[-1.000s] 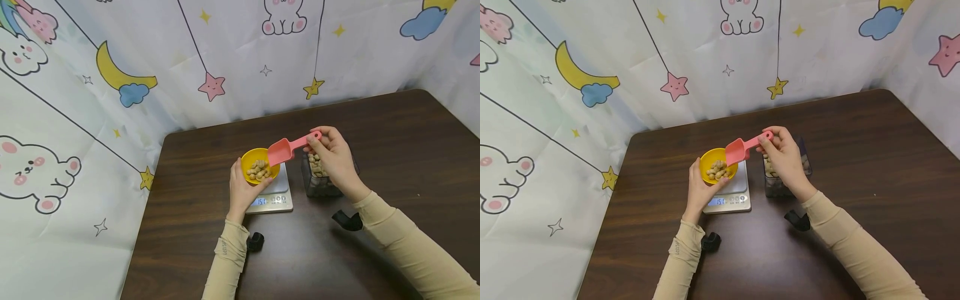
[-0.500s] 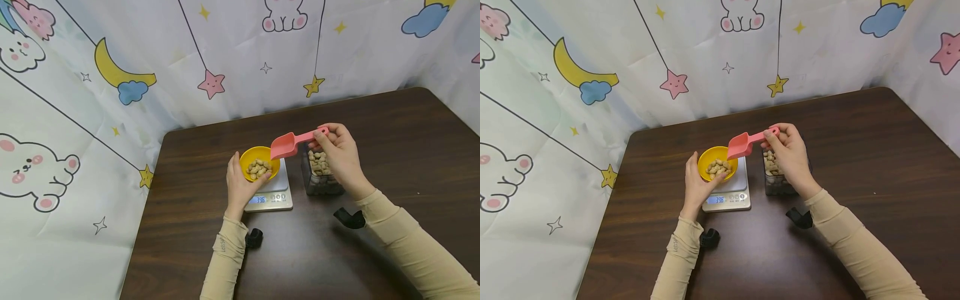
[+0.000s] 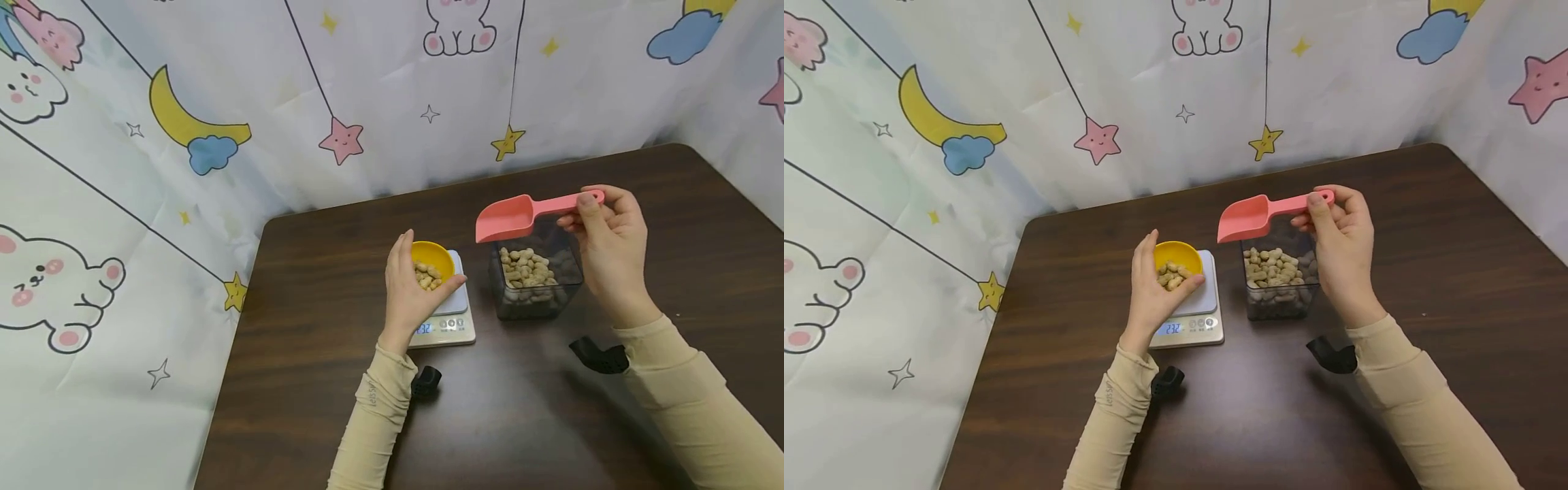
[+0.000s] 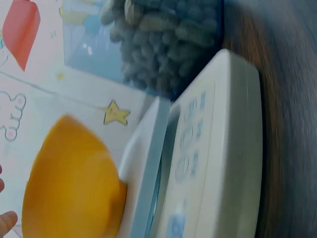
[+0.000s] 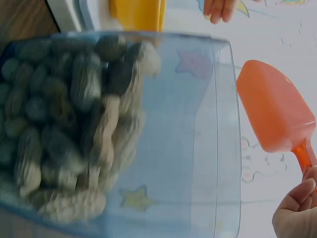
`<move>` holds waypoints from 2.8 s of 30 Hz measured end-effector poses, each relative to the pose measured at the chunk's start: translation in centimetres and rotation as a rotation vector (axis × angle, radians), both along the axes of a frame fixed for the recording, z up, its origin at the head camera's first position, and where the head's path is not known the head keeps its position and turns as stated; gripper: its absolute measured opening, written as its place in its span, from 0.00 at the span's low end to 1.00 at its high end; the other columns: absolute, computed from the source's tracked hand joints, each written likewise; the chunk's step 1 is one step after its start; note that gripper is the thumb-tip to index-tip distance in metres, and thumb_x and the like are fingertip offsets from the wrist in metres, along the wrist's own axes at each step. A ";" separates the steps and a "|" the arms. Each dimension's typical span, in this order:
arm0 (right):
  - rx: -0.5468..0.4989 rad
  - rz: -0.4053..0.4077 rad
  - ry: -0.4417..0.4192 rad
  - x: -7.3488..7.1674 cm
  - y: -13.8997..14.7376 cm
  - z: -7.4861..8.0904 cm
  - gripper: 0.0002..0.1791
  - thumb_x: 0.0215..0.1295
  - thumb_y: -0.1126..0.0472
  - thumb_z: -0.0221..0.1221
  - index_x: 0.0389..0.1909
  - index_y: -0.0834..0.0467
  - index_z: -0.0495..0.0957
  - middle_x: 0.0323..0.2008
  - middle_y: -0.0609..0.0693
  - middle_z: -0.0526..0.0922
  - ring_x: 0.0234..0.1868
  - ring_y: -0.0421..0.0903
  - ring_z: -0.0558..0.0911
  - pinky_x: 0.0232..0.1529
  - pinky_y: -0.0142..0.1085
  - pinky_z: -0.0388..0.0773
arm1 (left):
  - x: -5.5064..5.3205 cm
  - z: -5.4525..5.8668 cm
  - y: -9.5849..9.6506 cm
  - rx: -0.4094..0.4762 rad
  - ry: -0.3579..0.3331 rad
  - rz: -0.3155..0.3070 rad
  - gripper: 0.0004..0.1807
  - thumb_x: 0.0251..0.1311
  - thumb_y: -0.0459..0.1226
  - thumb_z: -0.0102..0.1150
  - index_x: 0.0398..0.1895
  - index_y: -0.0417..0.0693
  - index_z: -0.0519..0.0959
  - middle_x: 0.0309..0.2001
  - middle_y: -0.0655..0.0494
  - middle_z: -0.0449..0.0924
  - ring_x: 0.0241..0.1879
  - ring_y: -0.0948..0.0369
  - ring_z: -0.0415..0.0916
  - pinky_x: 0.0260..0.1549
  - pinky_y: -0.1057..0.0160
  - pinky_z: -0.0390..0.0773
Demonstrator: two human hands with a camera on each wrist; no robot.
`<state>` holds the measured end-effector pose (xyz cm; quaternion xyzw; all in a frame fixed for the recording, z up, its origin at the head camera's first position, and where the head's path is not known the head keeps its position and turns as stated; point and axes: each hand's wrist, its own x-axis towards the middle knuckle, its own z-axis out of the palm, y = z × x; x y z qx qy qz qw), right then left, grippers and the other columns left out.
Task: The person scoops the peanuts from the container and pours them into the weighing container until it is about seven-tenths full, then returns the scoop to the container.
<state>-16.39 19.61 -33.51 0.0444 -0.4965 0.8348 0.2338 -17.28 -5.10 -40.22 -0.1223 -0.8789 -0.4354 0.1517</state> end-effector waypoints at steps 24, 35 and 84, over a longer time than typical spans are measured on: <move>-0.095 -0.201 -0.029 0.7 3.6 -2.1 0.18 0.57 0.67 0.61 0.47 0.68 0.70 0.31 0.57 0.75 0.22 0.44 0.78 0.28 0.26 0.79 | 0.2 0.0 7.8 -0.231 -0.030 -0.243 0.53 0.46 0.62 0.62 0.72 0.51 0.52 0.70 0.55 0.56 0.68 0.59 0.58 0.66 0.56 0.63; 0.081 -0.226 -0.114 0.8 3.7 -3.5 0.14 0.59 0.67 0.59 0.46 0.64 0.74 0.29 0.51 0.79 0.22 0.40 0.79 0.30 0.24 0.77 | 0.2 -1.2 8.3 -0.224 -0.005 -0.241 0.51 0.48 0.61 0.62 0.72 0.50 0.53 0.70 0.51 0.57 0.68 0.58 0.59 0.66 0.56 0.63; 0.453 -0.082 -0.272 1.0 3.5 -6.3 0.09 0.65 0.63 0.54 0.45 0.51 0.69 0.21 0.38 0.76 0.23 0.32 0.70 0.22 0.20 0.66 | -0.1 -1.3 8.3 -0.221 -0.043 -0.238 0.50 0.48 0.63 0.60 0.71 0.52 0.53 0.71 0.56 0.56 0.68 0.59 0.59 0.66 0.57 0.64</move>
